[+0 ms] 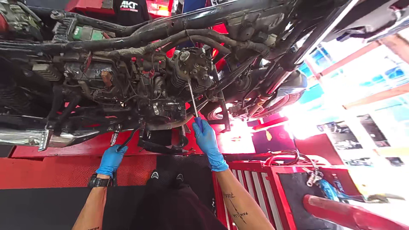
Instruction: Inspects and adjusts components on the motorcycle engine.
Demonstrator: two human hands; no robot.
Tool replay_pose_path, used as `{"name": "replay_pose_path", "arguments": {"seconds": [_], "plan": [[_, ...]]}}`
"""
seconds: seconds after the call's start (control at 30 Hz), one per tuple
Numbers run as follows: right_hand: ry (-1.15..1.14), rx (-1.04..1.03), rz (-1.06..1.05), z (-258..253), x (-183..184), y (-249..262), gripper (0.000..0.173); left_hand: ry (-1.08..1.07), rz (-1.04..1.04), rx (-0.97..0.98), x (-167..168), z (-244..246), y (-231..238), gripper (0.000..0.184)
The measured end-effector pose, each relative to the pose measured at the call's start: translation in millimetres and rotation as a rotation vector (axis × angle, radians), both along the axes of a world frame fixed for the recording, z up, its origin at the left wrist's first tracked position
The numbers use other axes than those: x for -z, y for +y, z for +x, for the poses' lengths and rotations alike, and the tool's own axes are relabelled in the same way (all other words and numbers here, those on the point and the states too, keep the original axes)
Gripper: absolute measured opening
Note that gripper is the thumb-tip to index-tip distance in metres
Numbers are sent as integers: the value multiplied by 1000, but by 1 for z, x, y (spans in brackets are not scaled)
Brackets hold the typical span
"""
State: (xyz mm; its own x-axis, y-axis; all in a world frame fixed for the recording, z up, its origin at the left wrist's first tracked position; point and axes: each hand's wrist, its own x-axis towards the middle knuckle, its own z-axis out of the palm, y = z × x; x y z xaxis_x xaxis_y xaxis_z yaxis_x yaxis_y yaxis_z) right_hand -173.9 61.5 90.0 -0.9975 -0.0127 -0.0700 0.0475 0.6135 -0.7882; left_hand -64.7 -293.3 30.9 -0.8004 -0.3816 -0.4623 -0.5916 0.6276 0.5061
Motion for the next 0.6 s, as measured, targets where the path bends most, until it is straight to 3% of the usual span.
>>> {"name": "replay_pose_path", "arguments": {"seconds": [0.6], "plan": [[-59, 212, -136, -20, -7, -67, 34, 85, 254, -32, 31, 5, -29, 30]]}}
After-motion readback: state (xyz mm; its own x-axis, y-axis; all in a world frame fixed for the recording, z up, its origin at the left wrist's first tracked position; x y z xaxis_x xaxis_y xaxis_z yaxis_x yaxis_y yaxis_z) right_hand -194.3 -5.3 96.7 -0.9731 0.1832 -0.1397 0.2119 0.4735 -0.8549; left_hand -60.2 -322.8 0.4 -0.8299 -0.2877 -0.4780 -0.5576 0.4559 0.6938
